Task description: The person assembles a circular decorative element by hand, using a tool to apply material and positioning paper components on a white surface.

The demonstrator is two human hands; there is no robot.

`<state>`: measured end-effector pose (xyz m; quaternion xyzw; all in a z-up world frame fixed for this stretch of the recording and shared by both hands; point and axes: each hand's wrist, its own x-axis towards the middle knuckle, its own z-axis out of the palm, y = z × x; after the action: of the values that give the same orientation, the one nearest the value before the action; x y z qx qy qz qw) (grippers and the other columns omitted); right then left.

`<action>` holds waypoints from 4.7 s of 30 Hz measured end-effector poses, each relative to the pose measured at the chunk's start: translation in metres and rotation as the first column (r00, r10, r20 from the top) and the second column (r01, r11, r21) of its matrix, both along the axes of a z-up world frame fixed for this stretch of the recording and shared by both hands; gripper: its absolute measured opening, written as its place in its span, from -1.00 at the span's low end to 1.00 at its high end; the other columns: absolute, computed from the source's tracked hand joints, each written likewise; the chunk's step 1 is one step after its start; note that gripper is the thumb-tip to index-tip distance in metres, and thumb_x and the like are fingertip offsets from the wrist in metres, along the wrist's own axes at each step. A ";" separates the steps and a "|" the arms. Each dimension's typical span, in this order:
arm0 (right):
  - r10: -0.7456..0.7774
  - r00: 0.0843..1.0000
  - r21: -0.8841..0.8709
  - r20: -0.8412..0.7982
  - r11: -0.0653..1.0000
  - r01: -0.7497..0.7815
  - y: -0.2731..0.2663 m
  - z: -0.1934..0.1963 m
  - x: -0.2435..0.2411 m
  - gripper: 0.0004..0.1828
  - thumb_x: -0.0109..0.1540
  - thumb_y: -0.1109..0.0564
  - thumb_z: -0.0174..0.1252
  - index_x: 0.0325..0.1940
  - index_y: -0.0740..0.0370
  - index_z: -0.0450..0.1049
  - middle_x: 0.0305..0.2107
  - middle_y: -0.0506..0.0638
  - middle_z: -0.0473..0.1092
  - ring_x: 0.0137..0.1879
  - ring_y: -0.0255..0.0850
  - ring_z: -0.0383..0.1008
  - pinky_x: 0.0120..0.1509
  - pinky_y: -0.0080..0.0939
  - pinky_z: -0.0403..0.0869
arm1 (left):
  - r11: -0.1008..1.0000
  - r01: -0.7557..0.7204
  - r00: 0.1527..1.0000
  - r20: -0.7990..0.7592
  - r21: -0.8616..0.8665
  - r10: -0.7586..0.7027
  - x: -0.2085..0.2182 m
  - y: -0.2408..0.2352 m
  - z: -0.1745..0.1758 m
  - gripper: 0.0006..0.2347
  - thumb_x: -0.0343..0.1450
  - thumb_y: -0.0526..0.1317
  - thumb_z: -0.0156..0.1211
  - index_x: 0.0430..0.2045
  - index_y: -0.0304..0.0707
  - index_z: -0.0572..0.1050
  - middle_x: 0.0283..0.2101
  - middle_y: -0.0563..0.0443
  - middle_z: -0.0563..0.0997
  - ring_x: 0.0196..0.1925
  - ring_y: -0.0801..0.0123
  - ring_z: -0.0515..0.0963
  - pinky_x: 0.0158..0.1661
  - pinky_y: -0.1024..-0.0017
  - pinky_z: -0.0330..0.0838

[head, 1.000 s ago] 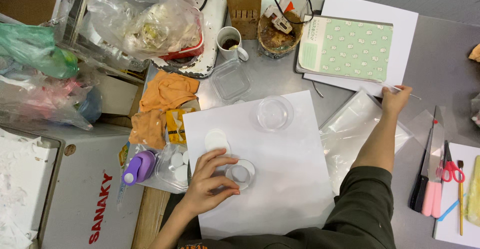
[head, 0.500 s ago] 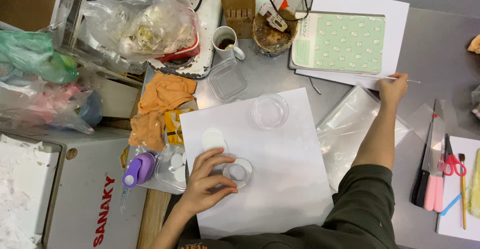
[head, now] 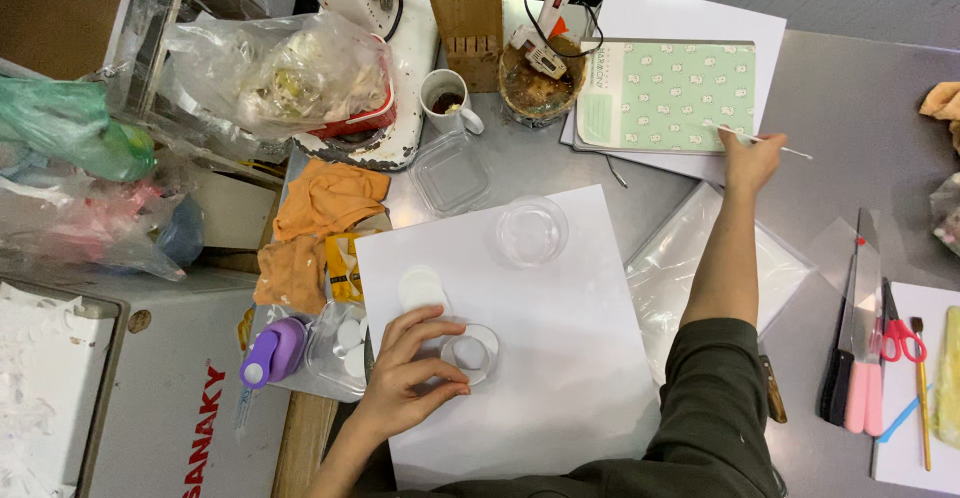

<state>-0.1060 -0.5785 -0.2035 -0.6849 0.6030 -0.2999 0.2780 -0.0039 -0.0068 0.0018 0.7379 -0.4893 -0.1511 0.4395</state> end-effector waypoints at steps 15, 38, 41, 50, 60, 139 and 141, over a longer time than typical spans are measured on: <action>0.024 0.967 0.227 -0.254 0.973 0.036 -0.040 -0.027 0.007 0.02 -0.20 -0.01 0.72 0.11 0.40 0.24 -0.03 0.33 0.42 0.10 0.17 0.49 0.15 0.03 0.50 | 1.000 -0.025 1.000 0.000 -0.018 0.025 -0.003 -0.002 -0.001 -0.87 0.11 -0.20 0.57 -0.60 -0.07 0.69 0.11 0.07 0.59 0.36 0.05 0.33 0.25 0.14 0.25; 0.191 0.573 -0.131 0.797 0.981 -0.144 -0.042 0.033 -0.170 -0.55 0.48 0.41 0.07 0.16 0.08 -0.05 0.11 0.24 0.33 -0.12 -0.02 0.62 -0.19 -0.04 0.68 | 1.000 0.020 0.999 0.050 -0.017 -0.019 0.002 -0.007 0.006 -0.85 0.09 -0.23 0.56 -0.57 -0.08 0.68 0.07 0.07 0.60 0.34 0.04 0.36 0.24 0.16 0.27; 0.080 0.594 -0.095 0.801 0.995 -0.006 -0.045 0.047 -0.233 -0.53 0.47 0.42 0.08 0.20 0.09 -0.04 0.15 0.24 0.34 -0.08 -0.02 0.62 -0.15 -0.03 0.67 | 1.000 0.020 0.998 0.052 -0.020 -0.019 0.001 -0.008 0.006 -0.84 0.08 -0.23 0.56 -0.58 -0.06 0.68 0.07 0.07 0.60 0.34 0.04 0.36 0.23 0.16 0.29; -0.602 0.798 0.241 0.043 0.781 0.576 0.018 0.051 -0.403 -0.57 0.44 0.39 0.13 0.10 0.09 0.01 0.08 0.21 0.39 -0.08 -0.08 0.60 -0.12 -0.12 0.63 | 1.000 -0.015 0.997 0.072 -0.009 0.015 -0.002 -0.007 0.004 -0.84 0.08 -0.23 0.56 -0.57 -0.03 0.69 0.08 0.07 0.59 0.38 0.04 0.31 0.26 0.16 0.25; -0.599 0.758 0.276 -0.258 0.706 0.652 0.062 0.030 -0.401 -0.61 0.42 0.36 0.18 0.00 0.09 0.07 -0.01 0.16 0.44 -0.09 -0.14 0.58 -0.10 -0.21 0.59 | 1.000 -0.001 0.995 0.097 -0.020 0.003 -0.004 -0.005 0.005 -0.87 0.11 -0.21 0.55 -0.57 -0.02 0.69 0.10 0.09 0.59 0.41 0.06 0.29 0.28 0.16 0.22; 0.584 0.474 -0.097 0.659 0.690 -0.717 0.410 0.183 -0.089 -0.75 0.36 0.34 0.25 -0.22 0.25 0.27 -0.37 0.03 0.44 -0.20 -0.25 0.54 -0.01 -0.30 0.47 | 0.976 0.088 0.968 0.247 -0.201 -0.036 -0.010 0.005 -0.012 -0.92 0.30 -0.24 0.46 -0.48 -0.07 0.63 0.32 0.05 0.43 0.52 0.03 0.16 0.40 0.04 0.09; 0.561 0.488 -0.080 0.669 0.707 -0.703 0.413 0.181 -0.090 -0.76 0.37 0.34 0.25 -0.21 0.24 0.27 -0.36 0.03 0.45 -0.20 -0.25 0.54 -0.01 -0.31 0.47 | 0.977 0.092 0.970 0.241 -0.194 -0.044 -0.010 0.007 -0.013 -0.91 0.30 -0.25 0.47 -0.47 -0.08 0.63 0.32 0.06 0.43 0.52 0.03 0.16 0.40 0.05 0.10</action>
<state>-0.1965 -0.1658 -0.0228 -0.6768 0.1982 -0.3297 0.6277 -0.0139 0.0000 -0.0107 0.6845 -0.5759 -0.0268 0.4461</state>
